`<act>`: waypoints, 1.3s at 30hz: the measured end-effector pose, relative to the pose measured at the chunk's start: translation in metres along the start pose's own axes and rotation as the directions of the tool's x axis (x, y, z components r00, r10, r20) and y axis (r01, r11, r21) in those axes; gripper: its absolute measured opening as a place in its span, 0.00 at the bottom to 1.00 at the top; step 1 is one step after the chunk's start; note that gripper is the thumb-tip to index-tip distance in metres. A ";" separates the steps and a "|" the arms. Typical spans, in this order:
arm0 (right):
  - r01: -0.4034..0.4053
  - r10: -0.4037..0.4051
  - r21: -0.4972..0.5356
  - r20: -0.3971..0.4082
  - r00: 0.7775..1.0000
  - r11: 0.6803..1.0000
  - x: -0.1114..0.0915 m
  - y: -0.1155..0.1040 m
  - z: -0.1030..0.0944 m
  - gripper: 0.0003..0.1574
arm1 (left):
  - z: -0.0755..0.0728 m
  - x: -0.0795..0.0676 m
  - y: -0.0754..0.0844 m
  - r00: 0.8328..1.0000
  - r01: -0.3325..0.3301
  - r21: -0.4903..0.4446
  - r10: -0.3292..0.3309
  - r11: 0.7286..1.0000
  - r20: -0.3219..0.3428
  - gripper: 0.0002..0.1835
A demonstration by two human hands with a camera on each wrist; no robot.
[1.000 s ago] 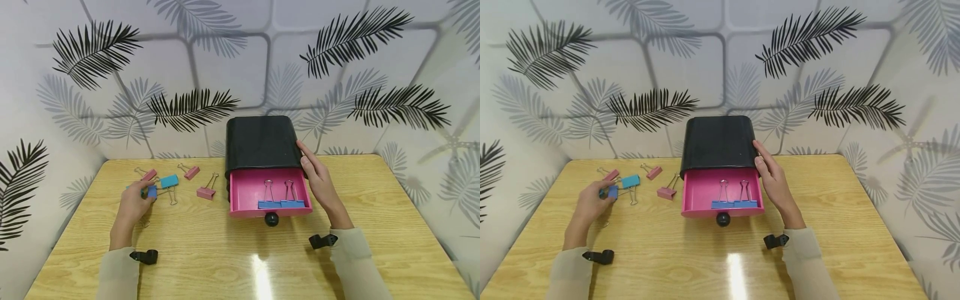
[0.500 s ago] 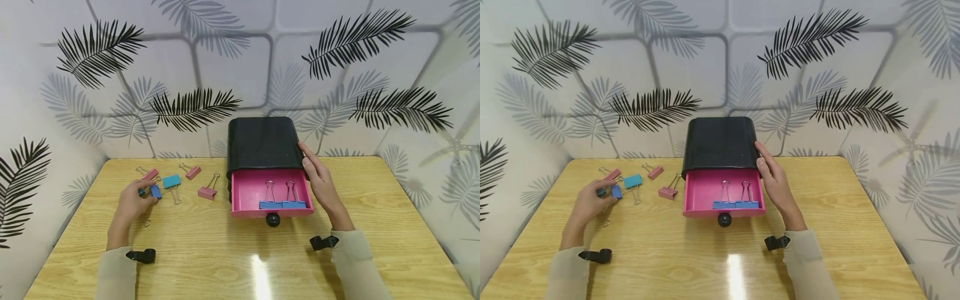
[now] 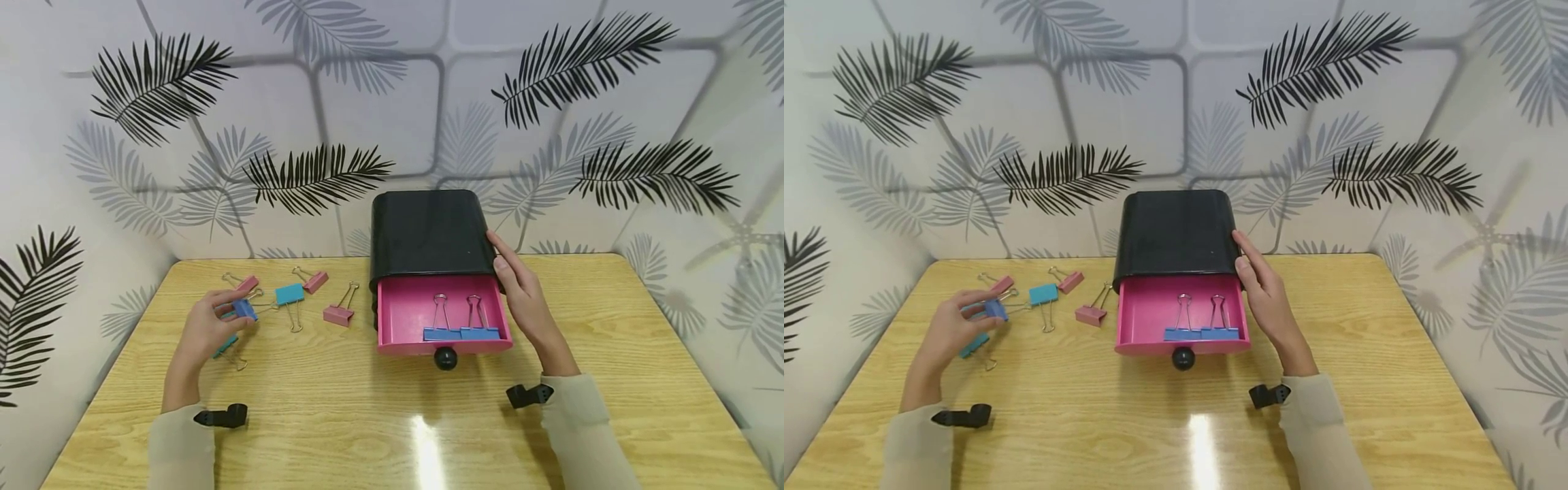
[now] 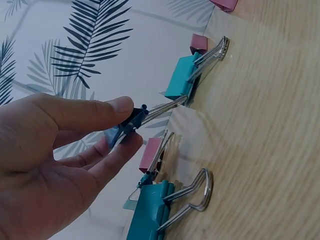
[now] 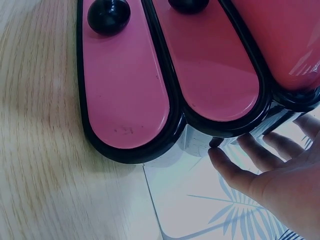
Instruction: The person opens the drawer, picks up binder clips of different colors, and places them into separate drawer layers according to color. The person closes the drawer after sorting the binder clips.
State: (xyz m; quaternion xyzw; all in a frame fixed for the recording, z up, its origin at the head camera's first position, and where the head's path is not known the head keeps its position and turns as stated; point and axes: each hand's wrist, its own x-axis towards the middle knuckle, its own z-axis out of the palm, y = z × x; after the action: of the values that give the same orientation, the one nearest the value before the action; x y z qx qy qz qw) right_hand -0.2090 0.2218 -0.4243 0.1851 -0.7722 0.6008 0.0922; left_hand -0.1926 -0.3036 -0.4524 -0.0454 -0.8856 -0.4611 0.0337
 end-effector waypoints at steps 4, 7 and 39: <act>0.001 -0.001 0.003 0.001 1.000 1.000 0.000 0.000 0.000 0.31 | -0.002 -0.001 0.000 1.000 -0.022 -0.049 0.022 0.999 -0.015 0.28; -0.001 0.001 0.002 0.000 1.000 1.000 0.000 0.000 0.000 0.31 | -0.003 -0.002 0.000 0.999 -0.027 -0.087 0.025 0.996 -0.019 0.28; -0.002 0.002 0.000 0.003 1.000 1.000 0.000 0.001 0.000 0.31 | -0.007 -0.005 0.043 0.968 -0.222 -0.512 0.126 0.830 -0.216 0.19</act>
State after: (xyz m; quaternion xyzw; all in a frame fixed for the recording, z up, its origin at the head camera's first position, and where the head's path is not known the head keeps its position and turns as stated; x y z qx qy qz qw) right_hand -0.2094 0.2225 -0.4256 0.1854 -0.7726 0.6005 0.0903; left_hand -0.1825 -0.2844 -0.4138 -0.0937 -0.7087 -0.6854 0.1384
